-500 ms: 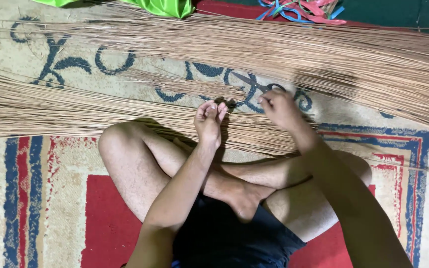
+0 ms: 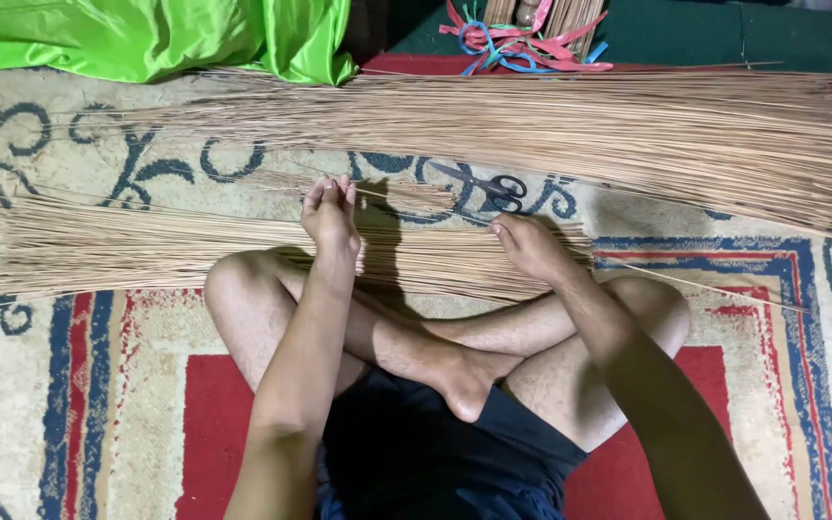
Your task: Bundling and tying thin wooden sticks with string and cutting the excess with scissors
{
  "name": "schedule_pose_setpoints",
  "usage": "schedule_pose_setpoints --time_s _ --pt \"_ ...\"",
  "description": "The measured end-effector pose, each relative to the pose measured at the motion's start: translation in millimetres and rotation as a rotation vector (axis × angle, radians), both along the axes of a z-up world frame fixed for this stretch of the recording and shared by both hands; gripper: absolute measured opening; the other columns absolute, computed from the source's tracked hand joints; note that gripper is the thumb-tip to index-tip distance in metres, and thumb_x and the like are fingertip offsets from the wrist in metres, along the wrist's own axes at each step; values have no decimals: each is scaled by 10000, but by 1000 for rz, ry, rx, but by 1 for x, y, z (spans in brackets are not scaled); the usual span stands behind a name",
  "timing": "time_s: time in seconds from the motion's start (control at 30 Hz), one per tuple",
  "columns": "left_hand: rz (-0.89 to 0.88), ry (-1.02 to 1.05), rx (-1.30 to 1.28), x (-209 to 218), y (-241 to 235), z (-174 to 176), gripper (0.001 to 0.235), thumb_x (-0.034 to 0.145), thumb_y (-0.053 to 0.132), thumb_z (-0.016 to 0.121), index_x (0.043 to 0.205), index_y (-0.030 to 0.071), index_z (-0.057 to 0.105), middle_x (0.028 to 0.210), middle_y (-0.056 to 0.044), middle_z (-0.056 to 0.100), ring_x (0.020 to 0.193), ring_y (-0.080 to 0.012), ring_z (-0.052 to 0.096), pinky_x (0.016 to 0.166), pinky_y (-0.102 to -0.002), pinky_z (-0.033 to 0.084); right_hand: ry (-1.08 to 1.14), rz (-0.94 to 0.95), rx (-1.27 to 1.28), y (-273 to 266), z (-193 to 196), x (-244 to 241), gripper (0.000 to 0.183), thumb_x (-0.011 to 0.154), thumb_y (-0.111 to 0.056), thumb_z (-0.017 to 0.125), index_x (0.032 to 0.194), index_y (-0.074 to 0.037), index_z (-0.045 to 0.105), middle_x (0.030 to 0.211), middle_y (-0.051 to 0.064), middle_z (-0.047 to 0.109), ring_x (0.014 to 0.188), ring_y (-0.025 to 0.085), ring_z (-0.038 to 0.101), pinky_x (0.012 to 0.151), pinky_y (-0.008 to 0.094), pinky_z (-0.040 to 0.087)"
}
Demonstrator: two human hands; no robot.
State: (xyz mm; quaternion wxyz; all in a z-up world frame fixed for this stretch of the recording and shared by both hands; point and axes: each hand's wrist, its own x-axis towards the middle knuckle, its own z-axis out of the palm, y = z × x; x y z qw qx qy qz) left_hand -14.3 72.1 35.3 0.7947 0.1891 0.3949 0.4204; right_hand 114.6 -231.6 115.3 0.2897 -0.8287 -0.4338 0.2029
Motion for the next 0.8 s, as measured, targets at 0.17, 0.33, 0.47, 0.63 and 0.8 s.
schedule_pose_setpoints --time_s 0.17,0.33,0.47,0.63,0.8 --pt "73 648 812 2 -20 -4 694 862 50 840 1400 52 401 1300 -139 329 1272 -288 398 1164 -449 334 -116 14 29 12 -34 8 170 1024 -152 533 1045 -69 679 857 238 688 912 459 689 778 509 556" --pt "-564 935 1822 -11 -86 98 169 989 215 631 1156 194 639 1214 8 577 1281 -201 453 1098 -509 245 -199 66 25 34 -13 -19 154 1012 -166 541 1065 -91 665 880 223 698 916 442 700 776 498 567" --pt "-1127 1169 2045 -4 -96 95 364 907 89 562 1228 228 663 1212 -13 719 1214 -200 634 1187 -563 185 -176 87 5 41 6 -29 171 1017 -161 523 1063 -71 660 898 232 705 916 453 701 773 517 564" --pt "-1169 1163 2035 -13 -68 77 288 931 82 576 1126 247 709 1197 -13 764 1153 -208 699 1175 -547 231 -85 78 -25 9 19 -25 185 1012 -162 524 1080 -46 650 921 269 699 947 485 690 798 542 558" --pt "-1103 1263 2016 -47 -6 72 299 1007 225 556 1267 153 685 1177 -76 747 1156 -264 689 1161 -560 246 -187 33 -125 -37 2 6 194 1011 -186 526 1046 -55 665 886 260 684 947 494 675 803 545 554"
